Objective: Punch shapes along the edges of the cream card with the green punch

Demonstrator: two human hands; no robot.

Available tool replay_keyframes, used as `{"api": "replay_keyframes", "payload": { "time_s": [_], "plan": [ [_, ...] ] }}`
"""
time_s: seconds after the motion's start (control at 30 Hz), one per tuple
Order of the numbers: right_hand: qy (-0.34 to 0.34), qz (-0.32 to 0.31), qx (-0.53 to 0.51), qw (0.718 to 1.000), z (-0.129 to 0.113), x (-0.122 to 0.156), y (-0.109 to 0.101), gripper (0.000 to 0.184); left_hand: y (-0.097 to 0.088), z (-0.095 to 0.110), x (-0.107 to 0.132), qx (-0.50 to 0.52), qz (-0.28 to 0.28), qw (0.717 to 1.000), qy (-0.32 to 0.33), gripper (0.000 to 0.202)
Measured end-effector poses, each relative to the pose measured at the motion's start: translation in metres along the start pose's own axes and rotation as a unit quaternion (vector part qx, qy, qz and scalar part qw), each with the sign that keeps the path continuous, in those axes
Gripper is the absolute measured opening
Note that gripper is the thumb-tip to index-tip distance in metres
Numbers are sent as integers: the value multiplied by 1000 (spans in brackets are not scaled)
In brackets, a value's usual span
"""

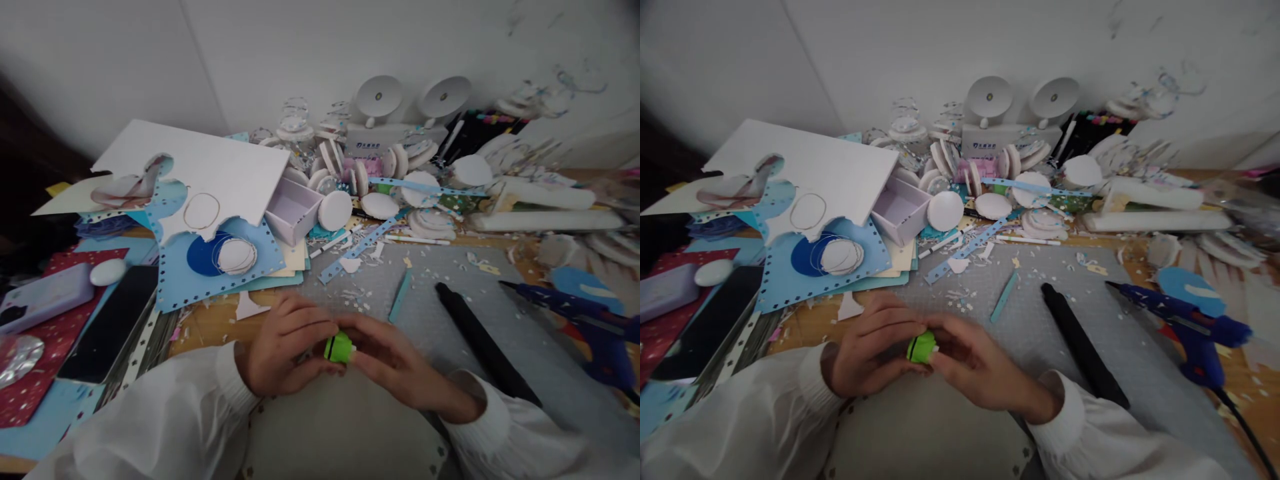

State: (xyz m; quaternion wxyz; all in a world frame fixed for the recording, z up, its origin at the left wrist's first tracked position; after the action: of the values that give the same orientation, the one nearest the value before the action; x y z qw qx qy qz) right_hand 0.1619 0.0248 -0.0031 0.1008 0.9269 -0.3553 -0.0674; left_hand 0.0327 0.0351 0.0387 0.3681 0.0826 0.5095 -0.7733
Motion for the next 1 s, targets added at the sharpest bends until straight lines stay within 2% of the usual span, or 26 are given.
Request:
{"api": "replay_keyframes", "payload": {
  "time_s": [0.2, 0.3, 0.37, 0.47, 0.5, 0.6, 0.67, 0.73, 0.87, 1.0],
  "plan": [
    [-2, -5, -100, 995, 5, -4, 2, 37, -2, -2, 2, 9, 12, 1000, -12, 32],
    [12, 20, -114, 993, 8, -6, -3, 36, 1, -4, 3, 2, -10, 999, -43, 32],
    [13, 79, -108, 991, 6, -5, -16, 30, 5, -10, 4, -8, -35, 994, -104, 44],
    [-22, 195, -108, 975, -3, 3, -43, 23, 11, -20, 6, -28, -97, 975, -197, 66],
    [-34, 224, -119, 967, -5, 6, -51, 22, 14, -22, 6, -37, -127, 968, -214, 66],
    [-33, 273, -167, 947, -6, 10, -65, 25, 24, -24, 5, -60, -206, 948, -236, 46],
    [-15, 274, -182, 944, -4, 10, -65, 31, 28, -25, 5, -51, -228, 940, -249, 33],
    [-2, 252, -179, 951, -3, 8, -60, 31, 31, -25, 7, -19, -226, 938, -262, 22],
    [10, 202, -155, 967, -3, 5, -50, 25, 30, -28, 11, 72, -171, 936, -298, 3],
    [7, 177, -128, 976, -6, 5, -48, 33, 27, -28, 12, 202, -122, 914, -330, 6]
  ]
}}
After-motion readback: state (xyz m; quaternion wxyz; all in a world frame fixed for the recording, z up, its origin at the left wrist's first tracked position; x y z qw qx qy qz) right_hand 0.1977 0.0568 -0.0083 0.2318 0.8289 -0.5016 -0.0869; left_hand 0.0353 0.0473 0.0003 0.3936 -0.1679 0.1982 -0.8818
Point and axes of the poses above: each hand's wrist, its own x-axis away from the middle knuckle, its own y-axis out of the palm, z = x × y, the point moved 6 cm from there along -x, towards the middle knuckle, and after that the axes turned 12 degrees about -z, right-handed, at the moved point
